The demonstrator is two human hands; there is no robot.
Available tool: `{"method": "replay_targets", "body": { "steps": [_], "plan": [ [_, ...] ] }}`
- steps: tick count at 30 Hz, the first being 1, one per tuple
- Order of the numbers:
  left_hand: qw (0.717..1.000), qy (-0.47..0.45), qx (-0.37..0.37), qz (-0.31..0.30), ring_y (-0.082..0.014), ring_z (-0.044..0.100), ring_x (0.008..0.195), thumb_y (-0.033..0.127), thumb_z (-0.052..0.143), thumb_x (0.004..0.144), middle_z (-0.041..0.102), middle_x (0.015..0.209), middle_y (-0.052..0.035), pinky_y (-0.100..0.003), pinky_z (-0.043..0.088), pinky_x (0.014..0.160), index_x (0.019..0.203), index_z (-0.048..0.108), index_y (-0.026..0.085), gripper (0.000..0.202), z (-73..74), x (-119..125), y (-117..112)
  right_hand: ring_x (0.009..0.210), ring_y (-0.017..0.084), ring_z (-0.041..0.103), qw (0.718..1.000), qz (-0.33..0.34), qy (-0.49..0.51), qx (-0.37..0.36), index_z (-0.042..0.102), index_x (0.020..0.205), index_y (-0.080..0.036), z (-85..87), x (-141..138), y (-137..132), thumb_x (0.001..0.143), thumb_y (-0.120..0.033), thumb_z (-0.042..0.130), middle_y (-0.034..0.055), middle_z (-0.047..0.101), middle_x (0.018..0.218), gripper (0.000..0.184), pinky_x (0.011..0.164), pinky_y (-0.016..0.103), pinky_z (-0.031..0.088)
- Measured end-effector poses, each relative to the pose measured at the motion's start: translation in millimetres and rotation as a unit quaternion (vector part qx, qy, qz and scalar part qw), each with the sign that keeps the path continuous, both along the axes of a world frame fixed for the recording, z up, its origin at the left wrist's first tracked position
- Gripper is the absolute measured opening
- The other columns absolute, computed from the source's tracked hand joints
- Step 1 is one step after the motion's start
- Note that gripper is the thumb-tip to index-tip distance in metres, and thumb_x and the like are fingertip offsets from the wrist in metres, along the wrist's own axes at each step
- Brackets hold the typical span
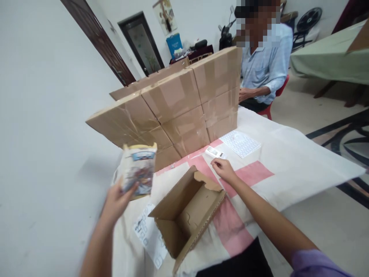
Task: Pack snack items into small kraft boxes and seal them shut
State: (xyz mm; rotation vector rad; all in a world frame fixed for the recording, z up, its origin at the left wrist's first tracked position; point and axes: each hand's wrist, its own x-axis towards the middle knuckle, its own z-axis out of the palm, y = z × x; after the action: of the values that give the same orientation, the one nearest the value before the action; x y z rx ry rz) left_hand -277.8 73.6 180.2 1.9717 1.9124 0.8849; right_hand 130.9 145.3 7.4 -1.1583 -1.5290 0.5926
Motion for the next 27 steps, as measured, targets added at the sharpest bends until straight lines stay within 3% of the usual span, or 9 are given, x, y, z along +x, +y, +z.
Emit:
{"method": "replay_targets", "body": {
  "steps": [2, 4, 6, 8, 9, 12, 14, 21, 27],
  "plan": [
    [0.995, -0.075, 0.013, 0.06, -0.0297, 0.073, 0.09, 0.064, 0.077, 0.067, 0.079, 0.103, -0.0058, -0.04, 0.063, 0.08, 0.107, 0.07, 0.018, 0.062, 24.7, -26.9, -31.9, 0.057, 0.014, 0.055, 1.0, 0.0, -0.003, -0.017, 0.069, 0.074, -0.016, -1.3, 0.6, 3.3, 0.081, -0.02, 0.052, 0.0024, 0.065, 0.064, 0.019, 0.059, 0.026, 0.039],
    [0.994, -0.077, -0.039, 0.069, -0.0287, 0.073, 0.082, 0.063, 0.083, 0.06, 0.079, 0.09, 0.0003, -0.038, 0.064, 0.072, 0.093, 0.072, 0.024, 0.052, 46.6, -32.5, -62.6, 0.058, 0.014, 0.055, 0.999, 0.009, -0.005, -0.03, 0.067, 0.072, -0.016, -1.9, -1.0, 6.2, 0.081, -0.02, 0.051, 0.0021, 0.064, 0.064, 0.019, 0.06, 0.025, 0.039],
    [0.989, -0.04, -0.139, -0.021, -0.0273, 0.072, 0.079, 0.062, 0.079, 0.068, 0.078, 0.086, 0.0024, -0.036, 0.064, 0.07, 0.093, 0.074, 0.03, 0.041, 62.5, -11.6, -83.4, 0.058, 0.014, 0.055, 0.999, 0.017, -0.006, -0.037, 0.066, 0.071, -0.017, -2.3, -2.9, 7.7, 0.081, -0.021, 0.052, 0.0017, 0.064, 0.064, 0.018, 0.06, 0.025, 0.039],
    [0.955, 0.023, -0.246, -0.167, -0.0241, 0.071, 0.08, 0.055, 0.07, 0.081, 0.078, 0.097, -0.0004, -0.031, 0.062, 0.07, 0.105, 0.073, 0.031, 0.034, 69.6, 30.3, -90.2, 0.059, 0.014, 0.055, 0.999, 0.022, -0.008, -0.04, 0.065, 0.07, -0.017, -2.8, -3.7, 8.2, 0.081, -0.022, 0.053, 0.0013, 0.063, 0.065, 0.017, 0.06, 0.025, 0.039],
    [0.937, 0.062, -0.279, -0.203, -0.0236, 0.071, 0.089, 0.05, 0.062, 0.089, 0.077, 0.107, -0.0025, -0.031, 0.061, 0.079, 0.114, 0.07, 0.029, 0.034, 69.3, 54.9, -88.7, 0.059, 0.014, 0.055, 0.999, 0.024, -0.009, -0.041, 0.065, 0.07, -0.018, -3.1, -3.5, 8.3, 0.081, -0.022, 0.053, 0.001, 0.063, 0.065, 0.017, 0.06, 0.025, 0.039],
    [0.901, 0.12, -0.314, -0.274, -0.0216, 0.07, 0.091, 0.04, 0.049, 0.098, 0.075, 0.103, -0.0024, -0.028, 0.056, 0.08, 0.115, 0.066, 0.027, 0.027, 55.7, 119.9, -72.4, 0.059, 0.015, 0.056, 0.999, 0.032, -0.012, -0.042, 0.063, 0.069, -0.018, -4.6, -2.1, 8.7, 0.08, -0.023, 0.053, 0.0002, 0.062, 0.064, 0.016, 0.059, 0.026, 0.039],
    [0.887, 0.15, -0.319, -0.298, -0.0231, 0.069, 0.093, 0.036, 0.05, 0.096, 0.074, 0.103, -0.0033, -0.03, 0.055, 0.081, 0.112, 0.064, 0.025, 0.024, 41.5, 144.6, -59.3, 0.059, 0.015, 0.056, 0.998, 0.033, -0.013, -0.043, 0.063, 0.069, -0.019, -5.9, -1.2, 9.3, 0.081, -0.023, 0.053, -0.0002, 0.062, 0.064, 0.016, 0.059, 0.026, 0.039],
    [0.848, 0.235, -0.29, -0.376, -0.0244, 0.067, 0.106, 0.021, 0.049, 0.089, 0.073, 0.114, -0.004, -0.033, 0.052, 0.091, 0.112, 0.064, 0.026, 0.028, 15.5, 160.0, -42.9, 0.06, 0.016, 0.058, 0.998, 0.036, -0.016, -0.052, 0.065, 0.071, -0.019, -9.3, -1.1, 10.8, 0.081, -0.022, 0.053, -0.0001, 0.063, 0.064, 0.015, 0.06, 0.027, 0.039],
    [0.78, 0.449, -0.301, -0.316, -0.0361, 0.066, 0.109, 0.016, 0.06, 0.079, 0.073, 0.113, -0.0171, -0.051, 0.044, 0.099, 0.129, 0.064, 0.015, 0.05, -18.8, 182.5, -44.7, 0.059, 0.016, 0.056, 0.997, 0.034, -0.015, -0.063, 0.065, 0.071, -0.019, -11.3, -0.9, 13.0, 0.081, -0.022, 0.053, -0.0005, 0.062, 0.063, 0.015, 0.06, 0.027, 0.039]
  ]
}}
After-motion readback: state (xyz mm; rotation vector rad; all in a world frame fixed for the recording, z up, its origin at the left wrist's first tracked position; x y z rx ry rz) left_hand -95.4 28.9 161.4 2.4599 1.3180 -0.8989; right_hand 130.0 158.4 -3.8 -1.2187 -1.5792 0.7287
